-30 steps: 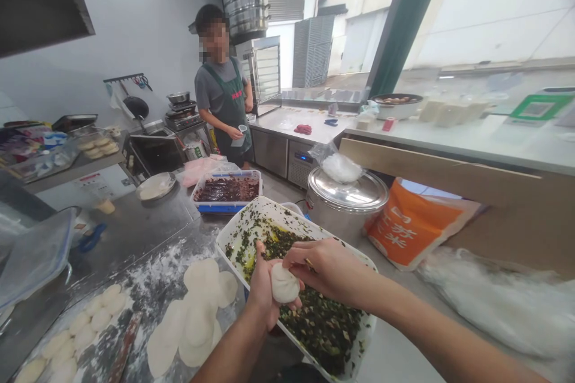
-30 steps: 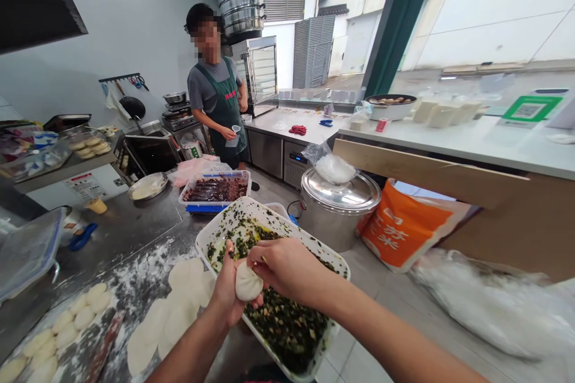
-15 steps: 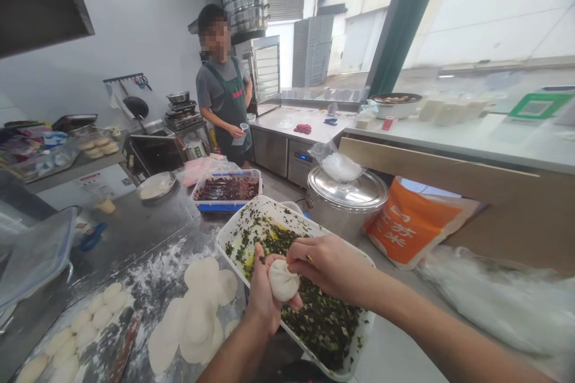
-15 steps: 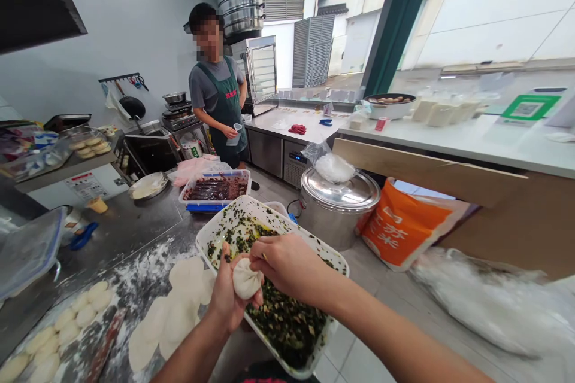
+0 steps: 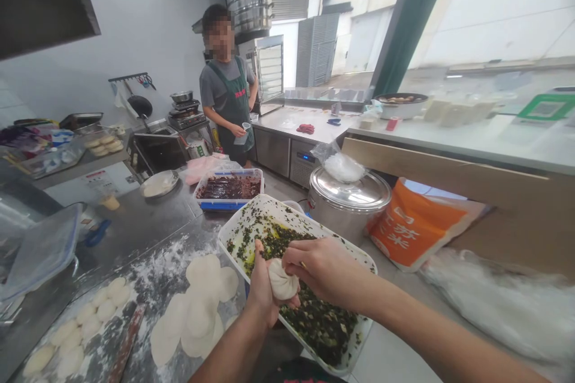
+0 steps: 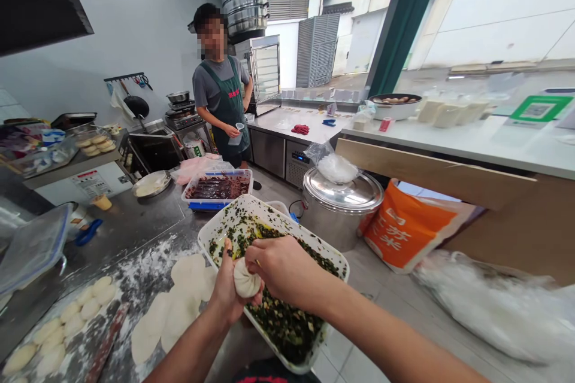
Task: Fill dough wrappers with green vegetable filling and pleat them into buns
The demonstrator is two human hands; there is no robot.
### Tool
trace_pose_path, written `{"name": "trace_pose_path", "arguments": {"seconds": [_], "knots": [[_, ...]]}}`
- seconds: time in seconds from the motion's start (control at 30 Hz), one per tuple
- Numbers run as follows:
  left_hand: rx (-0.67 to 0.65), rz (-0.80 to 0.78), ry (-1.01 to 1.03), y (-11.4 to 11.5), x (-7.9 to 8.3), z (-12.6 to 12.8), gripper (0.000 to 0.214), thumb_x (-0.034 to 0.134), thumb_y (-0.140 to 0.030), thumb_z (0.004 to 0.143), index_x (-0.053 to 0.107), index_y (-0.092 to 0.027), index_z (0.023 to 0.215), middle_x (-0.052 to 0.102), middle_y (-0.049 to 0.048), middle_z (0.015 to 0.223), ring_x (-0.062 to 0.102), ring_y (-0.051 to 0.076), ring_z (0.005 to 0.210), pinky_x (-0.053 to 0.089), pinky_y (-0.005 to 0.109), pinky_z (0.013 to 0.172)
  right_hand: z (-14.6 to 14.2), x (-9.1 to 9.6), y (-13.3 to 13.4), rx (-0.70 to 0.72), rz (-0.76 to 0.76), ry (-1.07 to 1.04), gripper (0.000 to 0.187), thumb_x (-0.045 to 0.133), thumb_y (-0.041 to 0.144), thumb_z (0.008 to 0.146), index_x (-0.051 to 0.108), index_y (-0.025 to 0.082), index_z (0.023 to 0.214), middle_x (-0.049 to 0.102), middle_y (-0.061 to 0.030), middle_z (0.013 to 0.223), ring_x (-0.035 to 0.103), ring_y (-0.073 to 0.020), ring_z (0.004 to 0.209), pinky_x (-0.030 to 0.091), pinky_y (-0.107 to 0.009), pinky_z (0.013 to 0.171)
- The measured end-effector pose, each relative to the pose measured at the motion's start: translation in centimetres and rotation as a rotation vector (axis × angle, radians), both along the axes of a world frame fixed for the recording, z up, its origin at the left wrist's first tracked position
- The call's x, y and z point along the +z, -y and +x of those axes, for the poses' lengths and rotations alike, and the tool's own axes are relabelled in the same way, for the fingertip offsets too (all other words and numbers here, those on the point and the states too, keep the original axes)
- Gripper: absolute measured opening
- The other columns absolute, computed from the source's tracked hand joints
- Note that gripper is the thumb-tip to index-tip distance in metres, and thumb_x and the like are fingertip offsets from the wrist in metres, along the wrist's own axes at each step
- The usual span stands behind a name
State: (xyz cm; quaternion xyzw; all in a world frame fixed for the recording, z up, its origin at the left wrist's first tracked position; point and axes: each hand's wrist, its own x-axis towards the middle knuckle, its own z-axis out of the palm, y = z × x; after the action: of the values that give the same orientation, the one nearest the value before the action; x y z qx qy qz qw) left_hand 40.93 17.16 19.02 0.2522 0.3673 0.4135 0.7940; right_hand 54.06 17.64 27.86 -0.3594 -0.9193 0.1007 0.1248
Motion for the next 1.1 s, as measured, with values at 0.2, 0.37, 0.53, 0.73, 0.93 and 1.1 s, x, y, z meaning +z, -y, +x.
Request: {"name": "trace_pose_path", "arguments": {"seconds": [0.2,0.37,0.53,0.73,0.93,1.1], "knots": [[0.024,0.074,0.069,0.2,-0.1,-0.6,0.063,0.021,-0.067,0.069,0.051,-0.012,0.076,0.052,0.0024,0.05,0.048,0.013,0.033,0.03,0.02,0.029,-0.2,-0.1,0.3,-0.041,-0.011,-0.039,0.013,0.04,0.012,0.076,0.052,0.018,0.075,0.057,-0.0017,0.073,0.051,-0.0111,0.063,0.033,-0.022,0.055],[0.017,0.083,0.137,0.8,0.2,-1.1,0.065,0.02,-0.067,0.069,0.05,-0.013,0.087,0.053,0.0018,0.054,0.048,0.012,0.032,0.03,0.02,0.027,-0.6,0.0,0.4,-0.017,-0.016,-0.042,0.012,0.041,0.012,0.075,0.05,0.018,0.072,0.057,-0.0007,0.071,0.05,-0.0104,0.061,0.032,-0.021,0.054],[0.076,0.068,0.081,1.5,0.0,-1.5,0.066,0.018,-0.069,0.068,0.051,-0.012,0.071,0.053,0.0046,0.049,0.045,0.011,0.03,0.029,0.02,0.028,-1.4,-0.4,0.6,-0.011,-0.011,-0.067,0.009,0.042,0.015,0.075,0.05,0.018,0.073,0.057,-0.0012,0.073,0.052,-0.0114,0.065,0.034,-0.021,0.058],[0.185,0.019,0.109,2.6,-0.2,-2.5,0.064,0.022,-0.07,0.067,0.051,-0.012,0.069,0.048,0.0016,0.045,0.048,0.013,0.034,0.03,0.021,0.03,-3.1,-0.7,0.9,0.042,-0.041,-0.037,0.011,0.041,0.015,0.076,0.052,0.016,0.072,0.057,-0.0025,0.071,0.053,-0.0115,0.064,0.034,-0.02,0.057],[0.362,0.056,0.147,4.6,-1.0,-4.1,0.059,0.023,-0.067,0.069,0.049,-0.014,0.079,0.055,0.0033,0.054,0.047,0.012,0.033,0.025,0.019,0.028,-5.1,-0.9,1.3,0.039,-0.084,-0.037,0.021,0.037,0.022,0.081,0.057,0.017,0.074,0.059,-0.0031,0.072,0.054,-0.012,0.065,0.036,-0.021,0.058],[0.353,0.001,0.132,5.7,-2.1,-6.2,0.063,0.023,-0.069,0.067,0.05,-0.012,0.067,0.052,0.0036,0.047,0.042,0.01,0.028,0.021,0.018,0.027,-7.3,-1.4,2.2,0.163,-0.122,-0.046,0.021,0.037,0.021,0.081,0.057,0.018,0.077,0.058,-0.0031,0.075,0.054,-0.0118,0.068,0.037,-0.021,0.061]]}}
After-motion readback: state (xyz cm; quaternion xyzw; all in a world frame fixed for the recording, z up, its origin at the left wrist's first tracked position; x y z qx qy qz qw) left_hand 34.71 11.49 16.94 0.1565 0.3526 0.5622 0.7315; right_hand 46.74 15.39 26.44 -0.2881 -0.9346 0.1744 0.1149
